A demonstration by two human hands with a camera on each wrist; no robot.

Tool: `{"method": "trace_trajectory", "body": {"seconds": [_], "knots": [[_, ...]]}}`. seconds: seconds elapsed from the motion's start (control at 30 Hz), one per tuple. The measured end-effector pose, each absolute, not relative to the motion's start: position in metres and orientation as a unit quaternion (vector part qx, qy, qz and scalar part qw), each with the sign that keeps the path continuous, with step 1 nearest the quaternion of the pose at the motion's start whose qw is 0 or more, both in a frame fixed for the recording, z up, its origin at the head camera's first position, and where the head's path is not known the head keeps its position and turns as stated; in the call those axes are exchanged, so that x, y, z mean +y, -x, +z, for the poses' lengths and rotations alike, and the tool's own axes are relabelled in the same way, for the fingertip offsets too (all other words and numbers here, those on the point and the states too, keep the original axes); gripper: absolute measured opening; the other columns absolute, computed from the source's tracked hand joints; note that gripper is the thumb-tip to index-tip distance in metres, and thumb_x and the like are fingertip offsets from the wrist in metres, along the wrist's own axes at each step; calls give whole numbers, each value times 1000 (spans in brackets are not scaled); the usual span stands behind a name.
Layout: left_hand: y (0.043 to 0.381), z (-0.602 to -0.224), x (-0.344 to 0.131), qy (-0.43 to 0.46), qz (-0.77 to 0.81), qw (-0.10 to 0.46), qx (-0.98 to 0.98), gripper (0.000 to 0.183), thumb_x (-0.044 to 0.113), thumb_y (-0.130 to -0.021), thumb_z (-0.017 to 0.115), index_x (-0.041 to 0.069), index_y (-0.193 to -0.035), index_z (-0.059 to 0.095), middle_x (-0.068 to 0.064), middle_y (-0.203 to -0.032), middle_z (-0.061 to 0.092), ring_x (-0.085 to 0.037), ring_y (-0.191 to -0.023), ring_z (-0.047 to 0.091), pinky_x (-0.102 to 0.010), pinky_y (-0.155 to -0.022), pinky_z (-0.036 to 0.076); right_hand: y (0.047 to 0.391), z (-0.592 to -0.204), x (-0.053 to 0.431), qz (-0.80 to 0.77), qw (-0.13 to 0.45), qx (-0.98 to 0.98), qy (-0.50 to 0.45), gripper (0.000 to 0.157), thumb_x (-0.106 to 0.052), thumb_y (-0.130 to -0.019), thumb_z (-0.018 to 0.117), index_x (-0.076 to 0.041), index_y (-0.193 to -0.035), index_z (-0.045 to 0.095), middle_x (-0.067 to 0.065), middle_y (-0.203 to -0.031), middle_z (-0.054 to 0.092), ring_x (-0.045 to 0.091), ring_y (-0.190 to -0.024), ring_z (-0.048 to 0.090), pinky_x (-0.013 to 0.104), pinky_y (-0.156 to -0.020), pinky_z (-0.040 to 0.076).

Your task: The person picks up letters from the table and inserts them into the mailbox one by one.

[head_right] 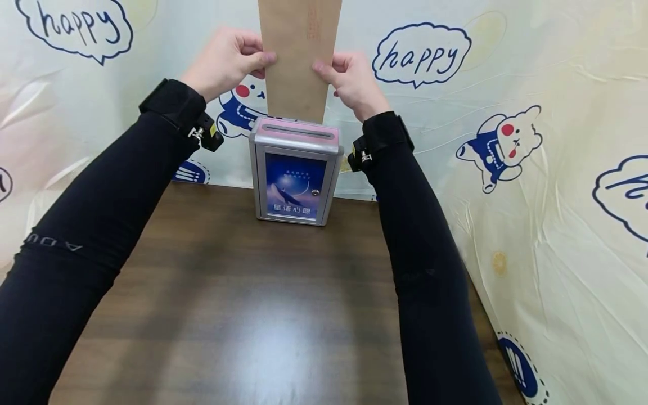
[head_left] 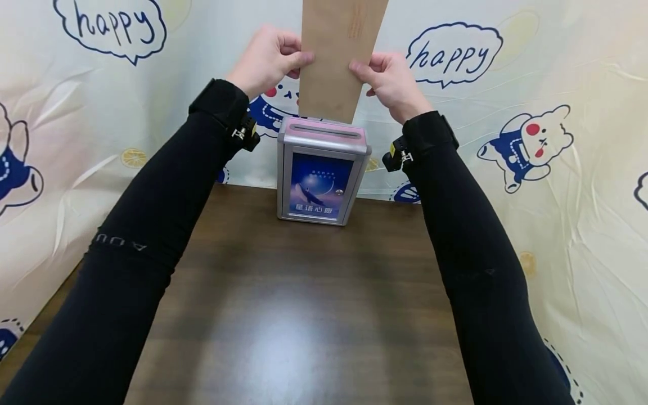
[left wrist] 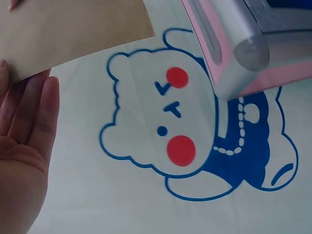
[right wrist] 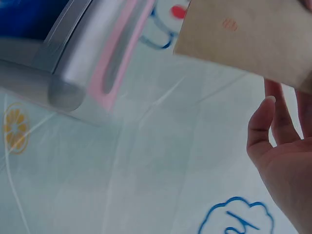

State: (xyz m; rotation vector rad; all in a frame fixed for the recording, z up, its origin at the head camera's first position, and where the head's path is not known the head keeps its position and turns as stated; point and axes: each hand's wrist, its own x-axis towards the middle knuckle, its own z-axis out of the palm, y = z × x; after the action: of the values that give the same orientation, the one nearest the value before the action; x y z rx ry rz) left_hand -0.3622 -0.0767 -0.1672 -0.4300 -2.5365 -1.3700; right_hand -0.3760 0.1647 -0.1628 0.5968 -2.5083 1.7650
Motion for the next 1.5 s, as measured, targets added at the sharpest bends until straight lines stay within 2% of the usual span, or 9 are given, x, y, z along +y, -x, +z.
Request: {"method": "trace_trajectory", "body": {"seconds": [0.07,0.2,0.33,0.53,0.63,0.83,1.1,1.37,1.5], "knots": [[366,-170,-76,135,-465,105,-868,27,38,-92,63,17,-106,73,4,-104,72,-15,-91,64,-24,-88,53,380,-168,165,560,-1,-809,-181,27,-26,-93,69,-11,-116,72,-10,-92,73,11,-100,55,28,-74,38],[371,-180,-75,132,-472,91,-867,26,37,-92,64,16,-103,74,4,-101,72,-15,-92,64,-21,-79,52,385,-178,165,548,-12,-818,-173,25,-25,-94,68,-11,-114,73,-10,-91,72,11,-97,52,27,-74,36],[373,-189,-77,147,-474,83,-864,25,35,-93,64,11,-97,72,3,-95,71,-13,-88,65,-24,-85,55,387,-185,166,543,-17,-822,-170,24,-25,-94,67,-11,-113,74,-11,-91,72,10,-96,52,28,-76,37],[374,-201,-80,143,-449,73,-879,26,36,-95,63,11,-96,71,6,-85,70,-13,-83,64,-27,-86,50,392,-194,167,528,-18,-831,-174,28,-26,-94,67,-9,-115,73,-9,-96,73,10,-100,54,30,-81,40],[374,-207,-80,139,-427,69,-891,29,38,-96,61,12,-102,72,4,-93,68,-13,-94,61,-28,-92,46,394,-201,168,509,-17,-842,-177,31,-28,-94,67,-10,-119,72,-5,-106,74,11,-105,53,30,-85,39],[376,-229,-85,147,-373,50,-915,34,40,-97,60,11,-111,72,-2,-118,68,-14,-110,56,-31,-98,42,395,-223,166,453,-9,-872,-186,33,-26,-95,66,-9,-122,70,8,-129,68,13,-124,56,29,-111,38],[380,-260,-87,143,-365,30,-920,29,34,-97,64,11,-114,70,-6,-125,62,-19,-108,52,-34,-94,42,397,-256,167,395,-7,-900,-183,33,-28,-94,69,-10,-122,70,8,-131,66,16,-115,53,29,-99,39],[382,-276,-89,143,-373,42,-916,26,26,-96,66,6,-111,71,-10,-129,63,-22,-119,50,-39,-105,38,402,-272,168,385,10,-898,-210,27,-25,-94,69,-8,-114,74,2,-141,60,17,-136,46,37,-118,31],[385,-275,-88,145,-373,44,-915,26,27,-96,65,6,-111,71,-10,-133,62,-22,-122,49,-40,-108,38,403,-274,169,394,21,-892,-220,26,-21,-94,69,-7,-114,74,3,-139,61,18,-137,46,38,-119,29]]}}
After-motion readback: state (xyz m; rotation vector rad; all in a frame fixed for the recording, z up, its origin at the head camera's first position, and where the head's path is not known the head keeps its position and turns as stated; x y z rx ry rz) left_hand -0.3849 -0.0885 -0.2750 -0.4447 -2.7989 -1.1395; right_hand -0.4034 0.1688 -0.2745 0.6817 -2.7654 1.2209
